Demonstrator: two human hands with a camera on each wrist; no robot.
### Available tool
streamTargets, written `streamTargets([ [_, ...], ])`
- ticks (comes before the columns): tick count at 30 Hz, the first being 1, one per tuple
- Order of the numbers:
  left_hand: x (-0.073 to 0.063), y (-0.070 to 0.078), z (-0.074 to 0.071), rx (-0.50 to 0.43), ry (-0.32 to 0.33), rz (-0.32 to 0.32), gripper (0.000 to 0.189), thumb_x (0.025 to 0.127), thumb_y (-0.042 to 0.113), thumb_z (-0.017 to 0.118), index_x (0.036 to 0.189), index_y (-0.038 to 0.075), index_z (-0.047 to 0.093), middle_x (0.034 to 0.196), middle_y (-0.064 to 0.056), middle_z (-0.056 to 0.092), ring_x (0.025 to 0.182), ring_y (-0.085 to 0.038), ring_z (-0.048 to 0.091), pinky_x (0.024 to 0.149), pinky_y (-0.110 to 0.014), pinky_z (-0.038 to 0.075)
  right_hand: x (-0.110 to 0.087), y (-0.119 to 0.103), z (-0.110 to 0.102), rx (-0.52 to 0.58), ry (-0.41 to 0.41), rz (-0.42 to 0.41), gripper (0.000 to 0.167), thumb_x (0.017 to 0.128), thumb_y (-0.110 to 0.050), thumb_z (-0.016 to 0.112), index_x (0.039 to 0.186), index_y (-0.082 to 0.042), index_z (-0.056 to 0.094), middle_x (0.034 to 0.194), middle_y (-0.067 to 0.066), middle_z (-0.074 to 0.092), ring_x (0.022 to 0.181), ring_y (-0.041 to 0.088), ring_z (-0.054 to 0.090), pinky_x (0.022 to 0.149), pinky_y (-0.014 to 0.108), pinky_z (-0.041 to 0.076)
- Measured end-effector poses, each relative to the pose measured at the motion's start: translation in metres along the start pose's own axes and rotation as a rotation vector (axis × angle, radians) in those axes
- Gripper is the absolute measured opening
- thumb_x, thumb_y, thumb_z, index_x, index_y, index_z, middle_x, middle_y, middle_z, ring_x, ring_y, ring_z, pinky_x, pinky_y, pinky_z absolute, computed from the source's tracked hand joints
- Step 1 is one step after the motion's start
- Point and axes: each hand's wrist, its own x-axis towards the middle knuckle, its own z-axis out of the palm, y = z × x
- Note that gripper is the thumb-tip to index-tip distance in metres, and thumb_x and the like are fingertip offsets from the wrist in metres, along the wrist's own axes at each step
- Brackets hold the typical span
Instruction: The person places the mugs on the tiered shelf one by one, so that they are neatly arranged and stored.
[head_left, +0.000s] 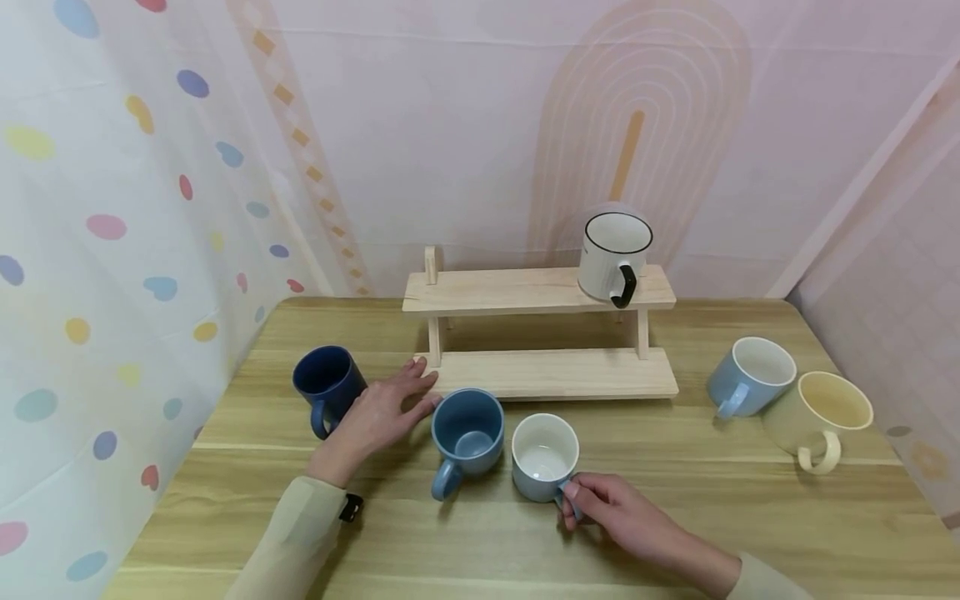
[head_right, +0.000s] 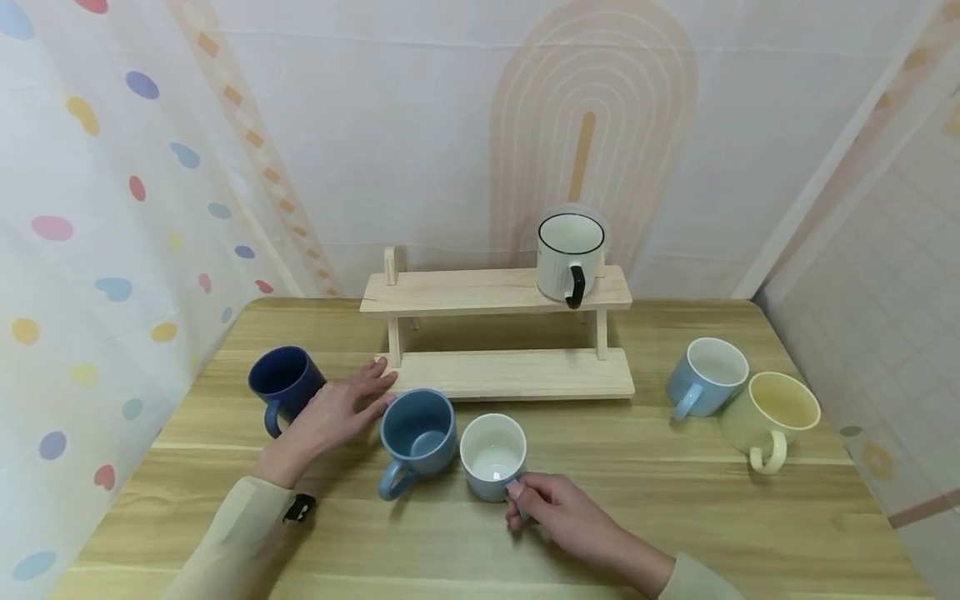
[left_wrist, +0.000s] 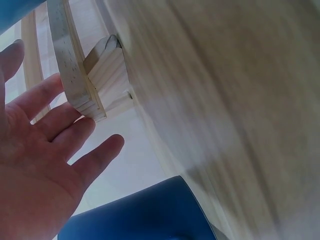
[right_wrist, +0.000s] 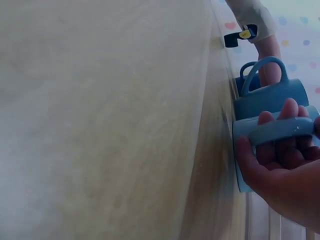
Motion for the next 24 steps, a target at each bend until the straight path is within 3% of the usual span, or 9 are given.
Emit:
streamTargets([
  [2,0.0,0.0,-0.001,0.0,0.001,-0.002,0.056,0.106,0.047,0.056,0.147,0.008,0.059,0.161,-0.015,0.042,0.148,-0.035,0.039,0.114,-0.061,0.038,-0.002,-0.001,-0.002,-0.021,0.024,-0.007,0.035,0.113,-0.022,0.044,0.098,0.001,0.066,0.093,0.01,0.07,0.09,0.012,0.065,0.071,0.024,0.049],
  [12,0.003,0.001,-0.001,0.001,-0.011,-0.006,0.056,0.106,0.045,0.057,0.147,0.007,0.059,0.161,-0.016,0.041,0.149,-0.035,0.038,0.114,-0.061,0.037,-0.004,-0.008,-0.01,-0.092,0.157,-0.033,0.033,0.111,-0.021,0.05,0.093,-0.001,0.069,0.087,0.005,0.075,0.091,0.014,0.069,0.087,0.026,0.054],
  [18,0.002,0.001,0.0,0.004,-0.014,-0.016,0.057,0.106,0.046,0.056,0.147,0.007,0.059,0.161,-0.016,0.041,0.149,-0.036,0.038,0.115,-0.061,0.036,-0.006,-0.018,-0.016,-0.059,0.217,-0.037,0.033,0.111,-0.019,0.05,0.095,0.004,0.068,0.09,0.008,0.075,0.094,0.015,0.071,0.092,0.026,0.055],
  [24,0.001,0.001,0.0,-0.007,-0.004,-0.02,0.056,0.106,0.046,0.056,0.147,0.007,0.059,0.161,-0.016,0.04,0.149,-0.037,0.037,0.115,-0.061,0.036,-0.003,-0.032,-0.02,-0.015,0.259,-0.113,0.035,0.112,-0.016,0.048,0.093,0.009,0.064,0.088,0.011,0.073,0.1,0.02,0.075,0.095,0.027,0.055],
])
